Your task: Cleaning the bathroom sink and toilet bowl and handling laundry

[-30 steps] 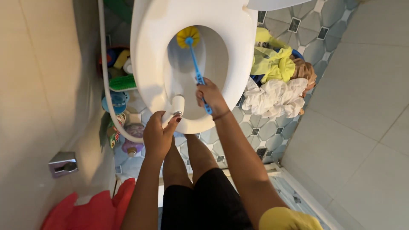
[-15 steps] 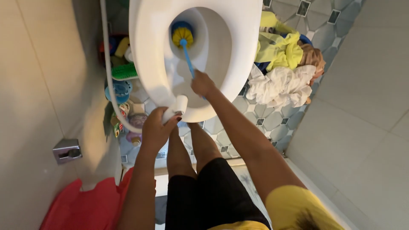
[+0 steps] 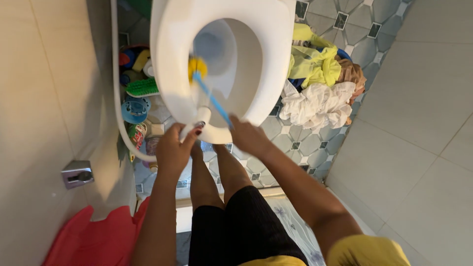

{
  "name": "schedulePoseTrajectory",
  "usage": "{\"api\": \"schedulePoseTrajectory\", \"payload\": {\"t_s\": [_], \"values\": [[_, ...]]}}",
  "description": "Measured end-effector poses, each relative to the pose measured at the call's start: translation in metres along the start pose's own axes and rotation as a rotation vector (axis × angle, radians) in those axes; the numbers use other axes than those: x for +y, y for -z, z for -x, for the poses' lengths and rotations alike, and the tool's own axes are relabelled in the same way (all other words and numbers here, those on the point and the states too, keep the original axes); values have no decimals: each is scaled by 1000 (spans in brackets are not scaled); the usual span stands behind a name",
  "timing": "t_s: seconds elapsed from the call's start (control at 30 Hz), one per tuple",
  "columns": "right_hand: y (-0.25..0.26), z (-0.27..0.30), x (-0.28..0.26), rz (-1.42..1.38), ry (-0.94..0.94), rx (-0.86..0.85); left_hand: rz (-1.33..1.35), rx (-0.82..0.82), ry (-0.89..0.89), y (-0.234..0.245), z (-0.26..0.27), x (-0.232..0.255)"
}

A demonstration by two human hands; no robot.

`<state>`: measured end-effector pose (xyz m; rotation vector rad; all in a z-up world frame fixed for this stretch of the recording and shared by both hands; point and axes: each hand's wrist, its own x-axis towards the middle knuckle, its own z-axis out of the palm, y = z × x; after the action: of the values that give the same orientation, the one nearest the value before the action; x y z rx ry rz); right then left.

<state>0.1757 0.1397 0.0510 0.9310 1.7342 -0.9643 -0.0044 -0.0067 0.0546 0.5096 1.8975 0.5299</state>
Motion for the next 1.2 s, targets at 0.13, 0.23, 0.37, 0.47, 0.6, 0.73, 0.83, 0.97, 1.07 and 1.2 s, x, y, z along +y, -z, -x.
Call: {"api": "schedulePoseTrajectory", "payload": {"t_s": [0.13, 0.23, 0.37, 0.47, 0.6, 0.73, 0.83, 0.97, 1.07, 1.2], "values": [[0, -7, 18, 191, 9, 169, 43, 89, -45, -5, -4, -1], [21, 44, 47, 336, -1, 13, 92, 83, -51, -4, 1, 6], [80, 43, 88, 657, -78, 176, 125, 34, -115, -16, 0, 3], [42, -40, 118, 694, -178, 357, 59, 2, -298, -21, 1, 2], [-35, -30, 79, 584, -102, 257, 54, 41, -345, -33, 14, -25], [-24, 28, 56, 322, -93, 82, 168, 104, -505, -11, 34, -35], [3, 83, 31, 148, -91, -16, 175, 259, -588, -26, 38, -82], [17, 142, -11, -306, -147, -72, 232, 752, -653, -14, 58, -103], [-17, 147, 3, -273, -128, 71, 946, 877, -326, 3, 91, -86], [-8, 197, -42, -302, -152, 111, 444, 1108, -338, 25, 107, -104]]}}
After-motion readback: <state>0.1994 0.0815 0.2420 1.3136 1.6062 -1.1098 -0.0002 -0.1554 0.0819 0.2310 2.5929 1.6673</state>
